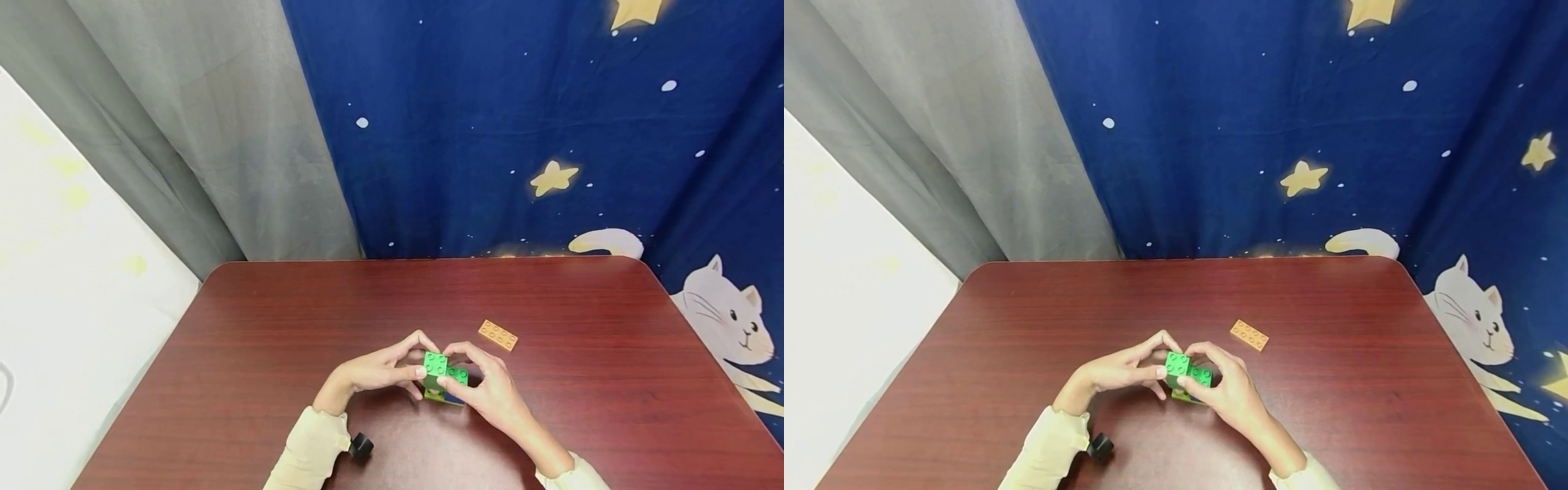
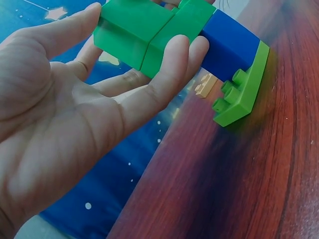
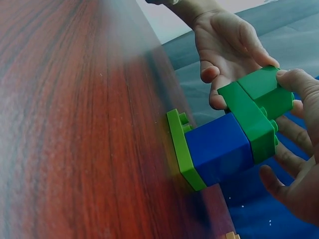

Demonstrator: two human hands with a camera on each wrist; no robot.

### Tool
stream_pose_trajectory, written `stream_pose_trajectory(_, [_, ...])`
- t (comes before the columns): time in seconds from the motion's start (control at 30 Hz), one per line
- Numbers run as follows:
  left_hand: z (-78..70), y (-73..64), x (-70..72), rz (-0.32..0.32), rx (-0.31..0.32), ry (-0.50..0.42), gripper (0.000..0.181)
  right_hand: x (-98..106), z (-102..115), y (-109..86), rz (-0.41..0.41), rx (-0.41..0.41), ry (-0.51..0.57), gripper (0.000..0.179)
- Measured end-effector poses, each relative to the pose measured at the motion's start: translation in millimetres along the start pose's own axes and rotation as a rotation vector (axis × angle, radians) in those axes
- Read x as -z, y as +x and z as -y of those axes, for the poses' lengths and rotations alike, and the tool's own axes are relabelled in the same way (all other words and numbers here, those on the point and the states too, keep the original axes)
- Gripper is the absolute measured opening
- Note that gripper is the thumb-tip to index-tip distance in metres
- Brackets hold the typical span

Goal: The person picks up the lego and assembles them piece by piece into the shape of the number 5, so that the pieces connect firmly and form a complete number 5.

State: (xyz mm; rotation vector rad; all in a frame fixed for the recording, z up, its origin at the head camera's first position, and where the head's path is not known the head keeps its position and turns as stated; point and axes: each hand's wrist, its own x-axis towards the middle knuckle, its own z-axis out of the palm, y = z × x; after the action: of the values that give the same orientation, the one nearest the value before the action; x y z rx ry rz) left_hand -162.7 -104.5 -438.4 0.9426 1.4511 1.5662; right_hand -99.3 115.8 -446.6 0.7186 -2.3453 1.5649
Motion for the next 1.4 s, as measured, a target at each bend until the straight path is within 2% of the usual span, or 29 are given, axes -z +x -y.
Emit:
stream_pose_trajectory(0.23, [-1.4,-0.9,-1.7,-0.001,0.025,-0.006,0.027,0,2,-1.1,0.001,0.004,0.002,0.035])
stream_pose_trajectory(0.5, [-2.2,-0.6,-1.3,-0.006,0.019,-0.013,0.026,7,34,6.1,0.012,-0.008,0.013,0.031])
stream_pose_trajectory(0.6, [-2.5,-0.6,-1.3,-0.004,0.015,-0.009,0.026,6,30,5.9,0.009,-0.001,0.009,0.031])
stream_pose_trajectory(0.83, [-3.5,-0.7,-2.0,-0.001,0.010,-0.004,0.026,0,0,0.8,0.005,0.007,0.000,0.034])
stream_pose_trajectory(0.97, [-3.1,-0.2,-2.1,-0.003,0.014,0.004,0.026,0,-5,-0.9,0.004,-0.007,0.003,0.032])
stream_pose_trajectory(1.2, [-5.1,0.1,-3.5,0.000,0.026,0.000,0.026,0,-1,-1.6,0.003,-0.020,0.042,0.033])
stream_pose_trajectory(1.4, [-7.2,-0.1,-4.2,-0.020,0.064,0.001,0.026,3,20,2.4,0.008,-0.022,0.063,0.034])
